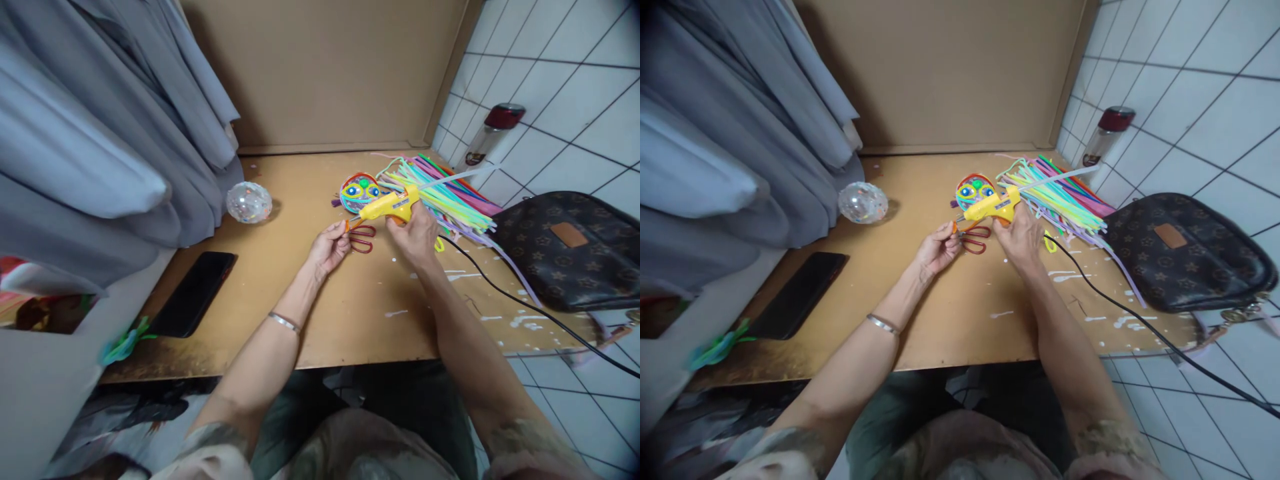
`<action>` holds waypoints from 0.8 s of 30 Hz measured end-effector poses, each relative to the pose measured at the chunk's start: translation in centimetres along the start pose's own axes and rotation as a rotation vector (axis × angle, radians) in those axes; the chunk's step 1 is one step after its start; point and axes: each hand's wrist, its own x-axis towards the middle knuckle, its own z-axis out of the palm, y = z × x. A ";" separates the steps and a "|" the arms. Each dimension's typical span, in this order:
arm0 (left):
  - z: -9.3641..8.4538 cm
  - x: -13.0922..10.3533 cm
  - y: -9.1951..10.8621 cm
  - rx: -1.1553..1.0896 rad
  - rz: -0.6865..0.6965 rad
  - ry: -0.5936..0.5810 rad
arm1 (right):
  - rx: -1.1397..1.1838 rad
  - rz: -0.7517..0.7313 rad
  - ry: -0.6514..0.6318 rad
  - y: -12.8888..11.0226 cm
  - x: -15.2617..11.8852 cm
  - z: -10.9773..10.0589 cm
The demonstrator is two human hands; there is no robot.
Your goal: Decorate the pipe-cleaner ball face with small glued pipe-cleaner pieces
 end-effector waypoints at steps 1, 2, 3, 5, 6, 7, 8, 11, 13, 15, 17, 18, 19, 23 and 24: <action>0.0 0.0 0.0 0.000 0.001 -0.005 | -0.003 -0.009 -0.002 0.1 0.0 0.1; 0.0 -0.1 0.0 0.000 0.001 -0.007 | -0.007 -0.016 -0.004 0.2 0.0 0.1; 0.0 -0.1 0.1 0.000 0.002 -0.008 | -0.011 -0.021 -0.007 0.3 0.0 0.2; 0.0 -0.1 0.1 0.000 0.004 -0.006 | -0.018 -0.028 -0.010 0.5 0.0 0.3; 0.0 -0.2 0.1 0.000 0.005 -0.004 | -0.021 -0.034 -0.011 0.5 0.0 0.3; 0.0 -0.2 0.2 0.000 0.006 -0.003 | -0.023 -0.038 -0.010 0.5 0.0 0.3; 0.0 -0.2 0.2 0.000 0.007 -0.004 | -0.025 -0.042 -0.011 0.6 -0.1 0.3; 0.0 -0.1 0.1 -0.003 0.008 -0.006 | -0.030 -0.045 -0.016 0.6 -0.2 0.4; -0.1 0.0 0.1 -0.006 0.006 -0.005 | -0.028 -0.047 -0.019 0.6 -0.2 0.4; -0.1 0.0 0.1 -0.008 0.005 -0.006 | -0.023 -0.050 -0.019 0.6 -0.2 0.4; -0.1 0.0 0.1 -0.005 0.005 -0.010 | -0.022 -0.052 -0.021 0.7 -0.2 0.4; -0.1 -0.1 0.1 -0.001 0.006 -0.013 | -0.023 -0.053 -0.021 0.7 -0.2 0.4; 0.0 -0.1 0.0 0.004 0.008 -0.016 | -0.024 -0.056 -0.023 0.7 -0.2 0.3; 0.1 -0.2 0.0 0.017 0.013 -0.021 | -0.038 -0.056 -0.030 0.5 -0.3 0.2; 0.1 -0.2 0.0 0.017 0.012 -0.019 | -0.043 -0.053 -0.032 0.5 -0.3 0.2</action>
